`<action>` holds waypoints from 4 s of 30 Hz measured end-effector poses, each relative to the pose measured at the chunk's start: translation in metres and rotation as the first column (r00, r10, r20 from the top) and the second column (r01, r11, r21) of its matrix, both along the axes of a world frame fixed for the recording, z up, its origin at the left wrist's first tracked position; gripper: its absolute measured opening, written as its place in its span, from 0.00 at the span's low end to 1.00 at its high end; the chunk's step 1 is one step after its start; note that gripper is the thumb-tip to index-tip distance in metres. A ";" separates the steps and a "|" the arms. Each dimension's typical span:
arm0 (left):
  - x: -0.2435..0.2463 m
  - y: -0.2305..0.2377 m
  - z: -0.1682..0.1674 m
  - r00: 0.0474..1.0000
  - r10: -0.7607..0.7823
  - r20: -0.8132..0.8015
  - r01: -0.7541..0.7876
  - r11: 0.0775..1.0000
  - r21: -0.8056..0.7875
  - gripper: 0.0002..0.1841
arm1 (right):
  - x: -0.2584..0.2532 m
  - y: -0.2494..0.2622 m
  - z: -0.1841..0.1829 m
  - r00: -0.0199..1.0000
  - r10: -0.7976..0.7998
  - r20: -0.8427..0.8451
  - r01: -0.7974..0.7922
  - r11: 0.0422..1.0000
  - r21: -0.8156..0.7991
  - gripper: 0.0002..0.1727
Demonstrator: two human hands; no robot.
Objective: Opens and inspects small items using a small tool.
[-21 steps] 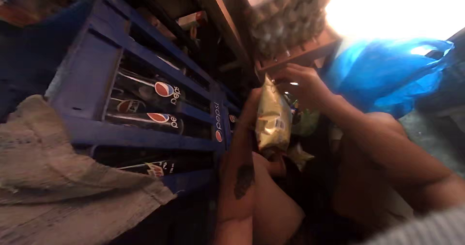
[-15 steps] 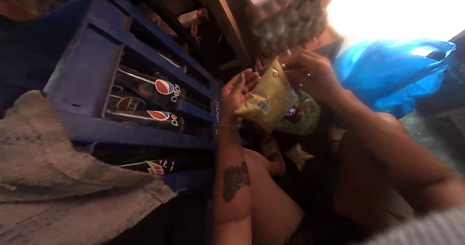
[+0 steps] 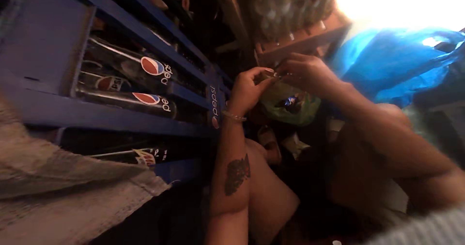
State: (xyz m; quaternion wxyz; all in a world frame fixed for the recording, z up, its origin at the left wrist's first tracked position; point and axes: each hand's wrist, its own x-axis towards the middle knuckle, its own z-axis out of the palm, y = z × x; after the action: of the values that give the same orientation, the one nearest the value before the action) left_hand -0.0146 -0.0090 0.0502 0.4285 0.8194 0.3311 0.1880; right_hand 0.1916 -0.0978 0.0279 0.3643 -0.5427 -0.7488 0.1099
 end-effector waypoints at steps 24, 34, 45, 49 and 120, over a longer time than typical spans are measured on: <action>-0.007 0.002 0.001 0.944 0.075 0.322 -0.098 0.994 0.055 0.07 | -0.001 -0.003 -0.023 0.977 -0.206 0.060 0.214 0.956 -0.202 0.17; -0.011 0.007 -0.004 0.914 -0.112 0.389 0.029 0.977 0.211 0.07 | 0.001 -0.009 -0.027 0.986 -0.165 0.029 0.165 0.986 0.010 0.14; -0.008 0.007 -0.008 0.885 -0.145 0.443 0.033 0.968 0.249 0.10 | 0.015 -0.012 -0.007 0.941 -0.317 0.122 0.272 0.919 0.286 0.23; -0.007 0.007 -0.012 0.846 -0.206 0.492 0.077 0.960 0.269 0.06 | 0.024 -0.014 -0.005 0.952 -0.270 0.141 0.223 0.933 0.282 0.23; 0.002 0.011 -0.020 0.873 -0.207 0.442 -0.067 0.846 0.529 0.06 | 0.016 -0.028 0.017 0.908 -0.117 -0.403 -0.053 0.920 -0.388 0.11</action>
State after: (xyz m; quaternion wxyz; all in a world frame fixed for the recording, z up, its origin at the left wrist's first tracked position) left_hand -0.0130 0.0016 0.0301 0.2620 0.8435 0.1176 0.4539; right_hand 0.2075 -0.1263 0.0445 0.4025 -0.5803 -0.6071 0.3642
